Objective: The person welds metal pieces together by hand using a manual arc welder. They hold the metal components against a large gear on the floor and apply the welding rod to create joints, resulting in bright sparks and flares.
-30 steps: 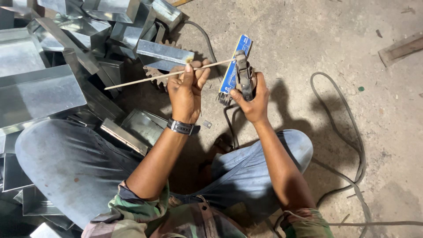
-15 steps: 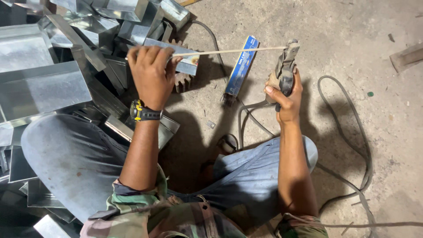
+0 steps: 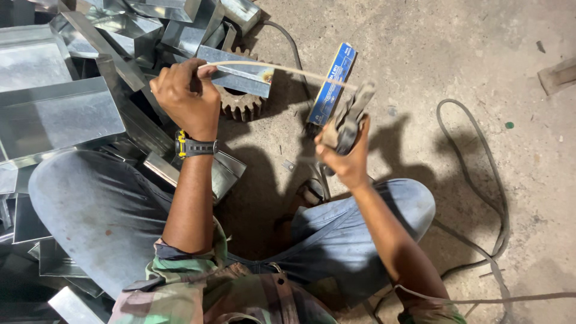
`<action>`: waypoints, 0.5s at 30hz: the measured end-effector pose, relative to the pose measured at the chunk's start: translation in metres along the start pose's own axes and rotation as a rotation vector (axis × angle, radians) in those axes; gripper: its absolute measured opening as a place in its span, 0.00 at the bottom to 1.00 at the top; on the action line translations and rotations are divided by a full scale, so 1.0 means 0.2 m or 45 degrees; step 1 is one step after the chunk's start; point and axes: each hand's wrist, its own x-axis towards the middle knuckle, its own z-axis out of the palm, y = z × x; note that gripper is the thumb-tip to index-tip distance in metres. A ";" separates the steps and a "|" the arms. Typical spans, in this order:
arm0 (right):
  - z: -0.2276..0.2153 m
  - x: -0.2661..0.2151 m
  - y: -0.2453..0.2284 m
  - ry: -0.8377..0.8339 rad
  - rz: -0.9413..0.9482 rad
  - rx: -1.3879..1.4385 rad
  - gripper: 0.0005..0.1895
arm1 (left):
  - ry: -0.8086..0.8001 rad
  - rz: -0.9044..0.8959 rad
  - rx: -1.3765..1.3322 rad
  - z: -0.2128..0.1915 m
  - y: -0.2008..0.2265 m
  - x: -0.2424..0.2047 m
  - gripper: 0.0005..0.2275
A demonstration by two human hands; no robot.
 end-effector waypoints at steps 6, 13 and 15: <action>0.01 -0.14 -0.05 0.083 0.068 0.035 0.38 | -0.232 -0.101 -0.086 0.01 0.03 0.07 0.02; -0.41 -0.04 -0.15 0.323 0.154 0.147 0.38 | -0.101 0.161 -0.254 -0.06 0.03 0.12 0.21; -0.59 0.05 -0.18 0.400 0.248 0.024 0.36 | -0.067 -0.141 -0.373 -0.04 -0.01 0.09 0.17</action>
